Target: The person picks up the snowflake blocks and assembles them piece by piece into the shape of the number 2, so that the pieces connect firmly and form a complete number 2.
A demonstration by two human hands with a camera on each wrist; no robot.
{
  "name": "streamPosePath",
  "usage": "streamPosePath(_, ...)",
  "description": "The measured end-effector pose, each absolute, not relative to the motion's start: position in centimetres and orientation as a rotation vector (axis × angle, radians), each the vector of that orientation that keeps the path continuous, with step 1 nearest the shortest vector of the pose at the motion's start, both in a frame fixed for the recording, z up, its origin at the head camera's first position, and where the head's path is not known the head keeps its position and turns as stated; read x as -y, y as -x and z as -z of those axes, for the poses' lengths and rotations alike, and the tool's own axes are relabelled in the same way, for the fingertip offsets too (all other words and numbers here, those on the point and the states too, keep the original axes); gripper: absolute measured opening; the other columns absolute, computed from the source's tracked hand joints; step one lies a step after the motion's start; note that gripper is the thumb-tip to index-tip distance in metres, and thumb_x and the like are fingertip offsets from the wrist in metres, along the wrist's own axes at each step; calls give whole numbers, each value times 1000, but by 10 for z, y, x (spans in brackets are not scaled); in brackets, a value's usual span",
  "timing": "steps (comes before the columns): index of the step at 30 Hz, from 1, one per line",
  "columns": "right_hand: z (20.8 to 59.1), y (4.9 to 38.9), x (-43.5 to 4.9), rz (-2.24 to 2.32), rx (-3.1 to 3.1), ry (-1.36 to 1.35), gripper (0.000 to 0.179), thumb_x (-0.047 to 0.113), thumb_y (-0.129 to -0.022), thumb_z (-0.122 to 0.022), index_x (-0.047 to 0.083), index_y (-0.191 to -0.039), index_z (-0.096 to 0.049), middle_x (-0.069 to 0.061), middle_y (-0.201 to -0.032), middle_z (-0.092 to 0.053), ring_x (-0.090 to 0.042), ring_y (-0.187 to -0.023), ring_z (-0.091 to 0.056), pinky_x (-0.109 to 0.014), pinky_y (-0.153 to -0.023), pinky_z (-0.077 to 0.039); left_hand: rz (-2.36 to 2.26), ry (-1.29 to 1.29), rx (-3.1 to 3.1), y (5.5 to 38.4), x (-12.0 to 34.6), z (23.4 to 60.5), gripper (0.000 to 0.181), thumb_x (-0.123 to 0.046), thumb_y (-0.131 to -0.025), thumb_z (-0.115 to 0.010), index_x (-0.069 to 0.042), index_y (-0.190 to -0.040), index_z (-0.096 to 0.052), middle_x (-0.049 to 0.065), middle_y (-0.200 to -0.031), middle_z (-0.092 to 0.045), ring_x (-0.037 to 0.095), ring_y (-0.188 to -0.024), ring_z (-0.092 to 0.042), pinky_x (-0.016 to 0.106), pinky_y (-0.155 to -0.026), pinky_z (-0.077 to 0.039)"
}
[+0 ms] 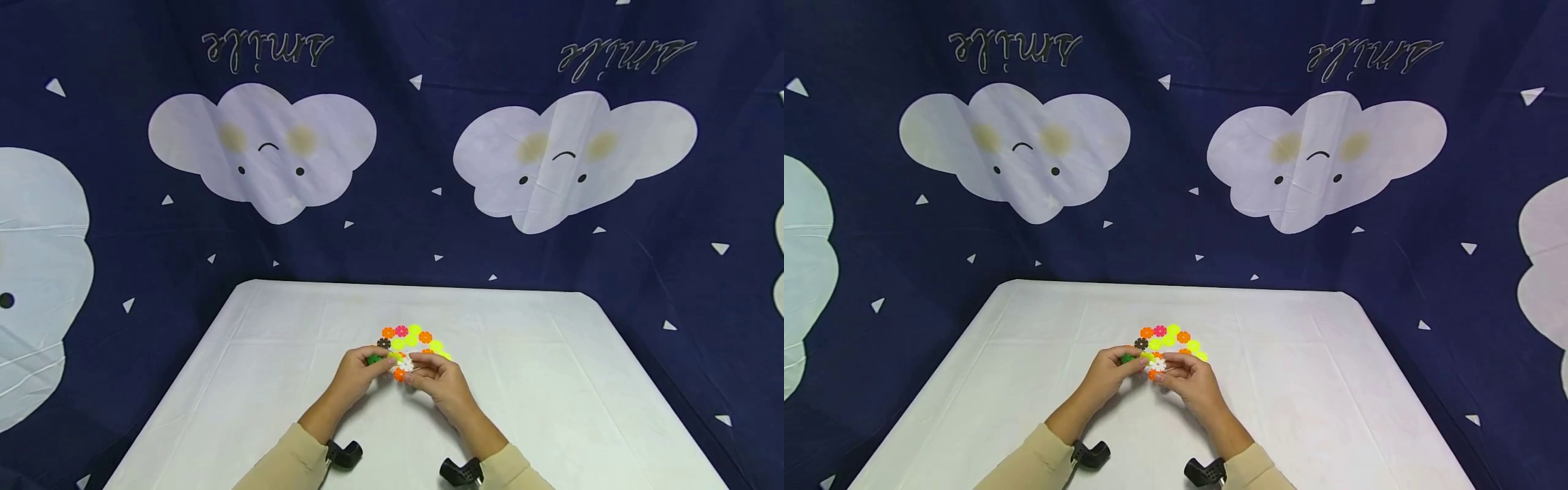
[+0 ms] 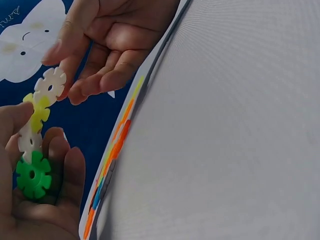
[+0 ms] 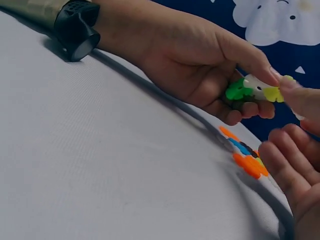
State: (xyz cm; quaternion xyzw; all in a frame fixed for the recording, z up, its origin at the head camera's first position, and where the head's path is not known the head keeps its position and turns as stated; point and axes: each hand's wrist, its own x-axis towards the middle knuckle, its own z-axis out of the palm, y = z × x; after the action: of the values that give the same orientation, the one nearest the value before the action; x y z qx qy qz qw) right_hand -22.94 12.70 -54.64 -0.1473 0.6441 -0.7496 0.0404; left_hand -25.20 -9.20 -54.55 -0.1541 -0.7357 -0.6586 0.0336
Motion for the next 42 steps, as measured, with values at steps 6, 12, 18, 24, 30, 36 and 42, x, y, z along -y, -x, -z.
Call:
streamPosePath(6, 550, 232, -127, 2111, -2341, 461, 36, -2, -87, -85, -8, -120, -71, -19, -105, -72, -22, -89, -69, -26, -76, -60, 2031, 440, 2230, 254, 92, 546, 13, -10, -94, -81, 2, -100, -79, 6, -86, -73, 34, -77, -72, 30, -66, -60)
streamPosePath(12, 558, 235, -121, 1694, -2866, 570, 29, 5, -80, -92, 2, -104, -76, -3, -94, -71, -14, -78, -64, -25, -68, -56, 2041, 404, 2216, 254, 91, 546, 13, -11, -94, -81, 1, -100, -80, 5, -85, -74, 33, -76, -71, 29, -65, -59)
streamPosePath(18, 558, 236, -113, 1321, -3093, 711, 27, 16, -81, -93, 5, -92, -71, 1, -89, -57, -15, -80, -52, -34, -72, -48, 2031, 406, 2210, 254, 91, 546, 13, -11, -93, -82, 0, -100, -80, 5, -86, -74, 33, -76, -70, 31, -66, -60)
streamPosePath(24, 556, 239, -108, 1213, -3126, 721, 28, 18, -83, -92, 4, -91, -70, 3, -88, -51, -16, -81, -49, -35, -72, -45, 2015, 399, 2226, 254, 91, 546, 14, -11, -93, -82, 1, -100, -80, 6, -88, -74, 30, -76, -71, 32, -65, -60)
streamPosePath(30, 553, 238, -106, 1203, -3095, 698, 27, 15, -85, -91, 3, -92, -68, 2, -89, -53, -17, -82, -49, -36, -72, -45, 2037, 400, 2236, 253, 92, 545, 14, -13, -95, -81, 0, -100, -80, 6, -89, -73, 36, -78, -71, 32, -65, -61)
streamPosePath(36, 552, 236, -106, 1249, -3028, 729, 28, 9, -86, -89, 9, -92, -61, 3, -79, -52, -14, -74, -49, -32, -65, -44, 2027, 392, 2235, 252, 92, 545, 14, -13, -95, -81, 0, -99, -80, 5, -86, -74, 24, -75, -69, 30, -65, -60)
streamPosePath(42, 552, 235, -110, 1394, -2979, 746, 27, 0, -84, -88, 11, -90, -64, 5, -80, -60, -9, -72, -55, -28, -64, -51, 2037, 407, 2216, 253, 92, 545, 13, -11, -95, -80, 1, -100, -79, 5, -85, -74, 30, -75, -71, 30, -64, -60)
